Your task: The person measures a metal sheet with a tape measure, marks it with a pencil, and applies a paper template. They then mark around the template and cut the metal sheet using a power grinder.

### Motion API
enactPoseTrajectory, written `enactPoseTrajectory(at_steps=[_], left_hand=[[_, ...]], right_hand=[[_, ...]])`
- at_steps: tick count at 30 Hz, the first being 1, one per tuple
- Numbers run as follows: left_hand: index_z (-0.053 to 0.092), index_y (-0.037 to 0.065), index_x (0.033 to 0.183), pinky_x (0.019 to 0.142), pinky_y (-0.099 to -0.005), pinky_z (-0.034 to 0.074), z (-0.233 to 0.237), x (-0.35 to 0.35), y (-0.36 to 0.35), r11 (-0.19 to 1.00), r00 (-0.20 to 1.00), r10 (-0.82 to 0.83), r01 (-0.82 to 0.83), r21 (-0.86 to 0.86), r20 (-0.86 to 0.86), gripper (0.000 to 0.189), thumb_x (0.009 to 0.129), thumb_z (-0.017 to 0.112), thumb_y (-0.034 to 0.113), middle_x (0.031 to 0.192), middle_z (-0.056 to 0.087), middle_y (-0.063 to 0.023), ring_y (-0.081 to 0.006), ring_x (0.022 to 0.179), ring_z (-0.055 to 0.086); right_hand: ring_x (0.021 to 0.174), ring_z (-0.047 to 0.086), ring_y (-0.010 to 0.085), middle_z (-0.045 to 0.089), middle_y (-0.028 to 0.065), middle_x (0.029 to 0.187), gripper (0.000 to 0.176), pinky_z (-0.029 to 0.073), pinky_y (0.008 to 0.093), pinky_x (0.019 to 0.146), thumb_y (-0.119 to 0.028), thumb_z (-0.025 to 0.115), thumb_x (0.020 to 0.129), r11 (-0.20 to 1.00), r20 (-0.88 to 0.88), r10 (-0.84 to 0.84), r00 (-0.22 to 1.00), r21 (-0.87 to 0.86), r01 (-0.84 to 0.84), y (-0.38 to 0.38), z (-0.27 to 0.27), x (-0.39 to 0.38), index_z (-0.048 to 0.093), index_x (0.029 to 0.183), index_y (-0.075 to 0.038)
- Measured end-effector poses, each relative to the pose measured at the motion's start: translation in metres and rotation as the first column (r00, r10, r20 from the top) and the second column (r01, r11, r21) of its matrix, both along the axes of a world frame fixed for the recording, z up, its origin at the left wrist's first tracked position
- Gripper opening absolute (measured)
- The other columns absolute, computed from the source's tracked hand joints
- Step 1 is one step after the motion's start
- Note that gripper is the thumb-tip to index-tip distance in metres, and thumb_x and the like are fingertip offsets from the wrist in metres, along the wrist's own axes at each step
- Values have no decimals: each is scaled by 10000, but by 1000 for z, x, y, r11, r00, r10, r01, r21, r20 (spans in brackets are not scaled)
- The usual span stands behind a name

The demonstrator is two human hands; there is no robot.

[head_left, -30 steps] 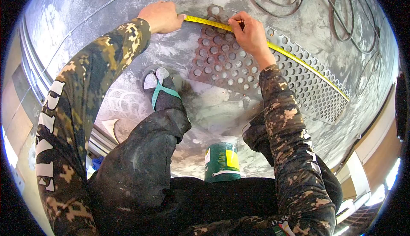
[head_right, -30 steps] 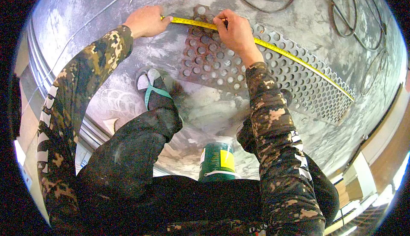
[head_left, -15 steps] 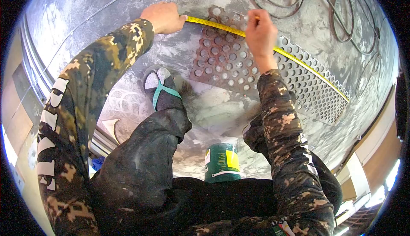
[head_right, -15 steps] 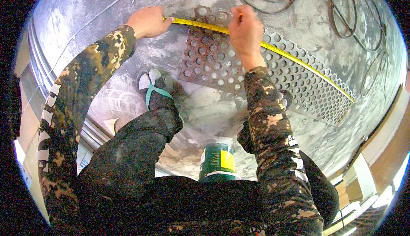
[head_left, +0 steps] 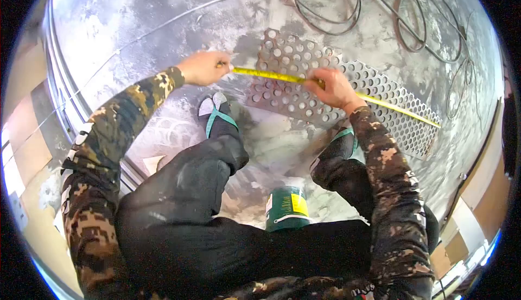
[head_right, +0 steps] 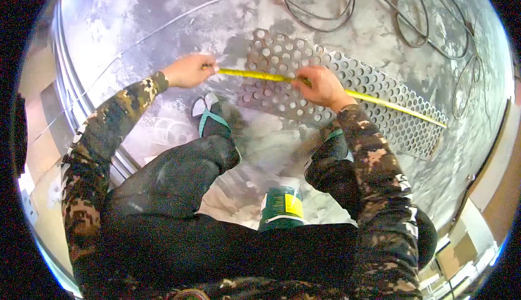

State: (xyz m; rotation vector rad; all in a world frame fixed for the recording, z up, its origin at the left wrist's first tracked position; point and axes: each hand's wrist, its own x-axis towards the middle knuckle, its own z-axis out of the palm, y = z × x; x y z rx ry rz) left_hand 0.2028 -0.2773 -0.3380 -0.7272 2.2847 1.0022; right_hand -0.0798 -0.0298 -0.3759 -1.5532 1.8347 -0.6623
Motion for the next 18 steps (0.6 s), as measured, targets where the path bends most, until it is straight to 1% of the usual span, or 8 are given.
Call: enactPoseTrajectory(at_steps=[1,2,5,8,10,11,13,18], left_hand=[[639,59,1019,752,-434,479,7,3,3,1000,1000,-3,3,-28,-12,314,944,558,353,893,659,-182,-338,845,632],[635,56,1018,750,-429,479,16,4,4,998,998,-64,64,12,11,322,924,582,360,887,659,-176,-329,838,631],[610,57,1068,736,-414,477,56,-5,7,979,979,-194,197,44,-60,352,848,643,331,859,651,-163,-307,817,628],[577,104,1180,801,-404,471,133,-35,24,957,957,-267,250,147,110,422,798,612,281,968,661,-154,-313,938,627],[575,106,1189,810,-403,469,156,-45,29,954,957,-282,273,126,62,425,798,611,270,981,662,-152,-310,953,626],[572,108,1198,819,-402,468,168,-47,33,948,954,-299,293,124,27,429,797,609,258,993,663,-150,-307,969,624],[544,70,1231,757,-420,470,174,-45,36,964,964,-265,265,39,14,467,785,620,189,953,646,-168,-308,888,621],[541,81,1237,846,-452,468,205,-27,49,963,976,-215,215,-160,16,437,823,570,219,1037,646,-202,-362,998,611]], right_hand=[[716,599,372,620,182,772,227,485,416,648,-251,687,855,983,6,169,986,67,-169,4,9,-7,646,873,-28],[711,595,381,605,196,740,226,477,427,644,-248,673,869,955,56,160,985,242,-169,8,24,-10,636,837,-27],[695,586,386,603,196,737,188,465,435,632,-225,657,882,949,-23,249,968,207,-240,26,66,-24,637,853,-41],[662,576,375,599,198,727,181,456,431,623,-213,640,896,945,-27,229,973,244,-216,44,133,-43,630,884,-33],[717,611,384,643,204,789,210,481,445,665,-238,607,907,925,-72,304,950,260,-276,54,169,-55,638,930,-32],[717,611,384,643,204,789,210,481,445,665,-238,607,907,928,-90,308,947,247,-278,62,176,-64,638,930,-32],[736,637,342,659,176,786,205,495,427,679,-226,576,912,847,-100,304,947,483,-221,75,181,-87,637,929,-32],[558,636,201,657,120,736,181,510,372,570,-181,554,921,885,14,156,988,441,-146,89,167,-96,623,917,-14]])
